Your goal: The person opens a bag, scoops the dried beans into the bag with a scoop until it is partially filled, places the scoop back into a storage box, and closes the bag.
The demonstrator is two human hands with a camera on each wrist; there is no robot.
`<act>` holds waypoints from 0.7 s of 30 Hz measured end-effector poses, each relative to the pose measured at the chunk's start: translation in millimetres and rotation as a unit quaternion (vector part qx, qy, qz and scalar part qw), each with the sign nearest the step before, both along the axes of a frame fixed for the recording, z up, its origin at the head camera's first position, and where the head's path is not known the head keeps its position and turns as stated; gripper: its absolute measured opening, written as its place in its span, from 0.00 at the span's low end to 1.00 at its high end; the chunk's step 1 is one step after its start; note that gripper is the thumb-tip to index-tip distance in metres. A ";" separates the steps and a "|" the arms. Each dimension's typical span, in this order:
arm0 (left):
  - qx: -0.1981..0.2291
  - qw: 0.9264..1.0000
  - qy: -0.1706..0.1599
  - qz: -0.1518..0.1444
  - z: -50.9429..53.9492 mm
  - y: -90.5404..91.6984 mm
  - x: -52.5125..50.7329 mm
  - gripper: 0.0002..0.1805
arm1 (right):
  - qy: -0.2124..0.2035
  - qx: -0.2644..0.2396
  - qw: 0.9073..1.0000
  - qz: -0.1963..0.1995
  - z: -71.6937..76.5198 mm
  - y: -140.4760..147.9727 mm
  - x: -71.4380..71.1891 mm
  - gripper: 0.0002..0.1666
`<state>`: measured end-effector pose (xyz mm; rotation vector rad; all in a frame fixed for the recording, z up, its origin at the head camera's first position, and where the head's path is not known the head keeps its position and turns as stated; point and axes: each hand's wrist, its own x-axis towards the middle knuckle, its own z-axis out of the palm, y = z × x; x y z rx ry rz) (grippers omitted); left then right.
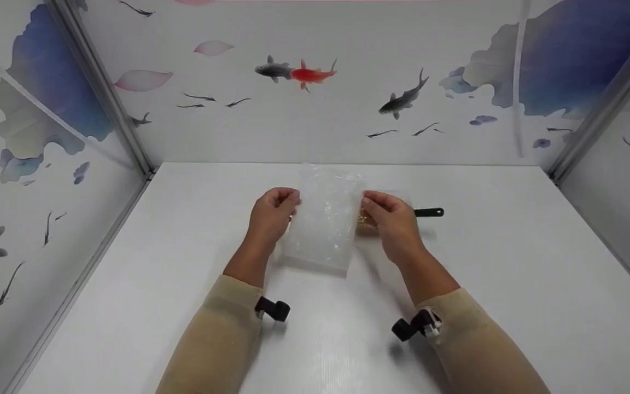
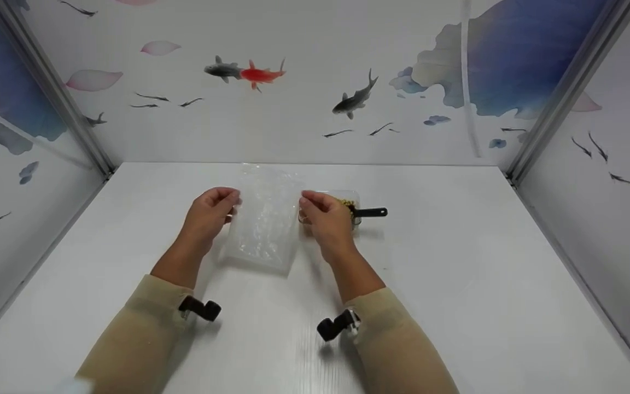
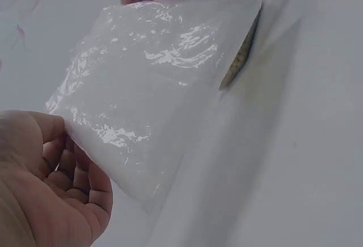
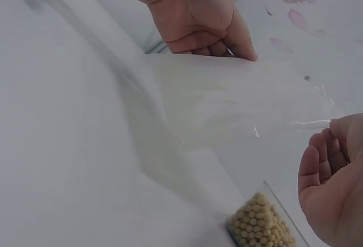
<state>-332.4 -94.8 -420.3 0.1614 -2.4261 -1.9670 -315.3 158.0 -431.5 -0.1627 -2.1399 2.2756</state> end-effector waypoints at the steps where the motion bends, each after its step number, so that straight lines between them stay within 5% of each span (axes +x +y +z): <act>1: 0.005 1.000 0.005 -0.001 0.4 5.1 -1.0 0.12 | 0.006 -0.004 1.000 -0.001 1.4 5.3 0.3 0.17; 12: 0.062 0.997 0.053 -0.004 4.3 40.6 -3.5 0.11 | 0.028 -0.036 0.999 -0.021 16.9 35.0 -0.1 0.15; 21: 0.014 0.998 0.065 -0.003 -4.7 42.4 -3.1 0.10 | 0.040 -0.026 0.999 -0.016 17.6 36.0 -0.8 0.14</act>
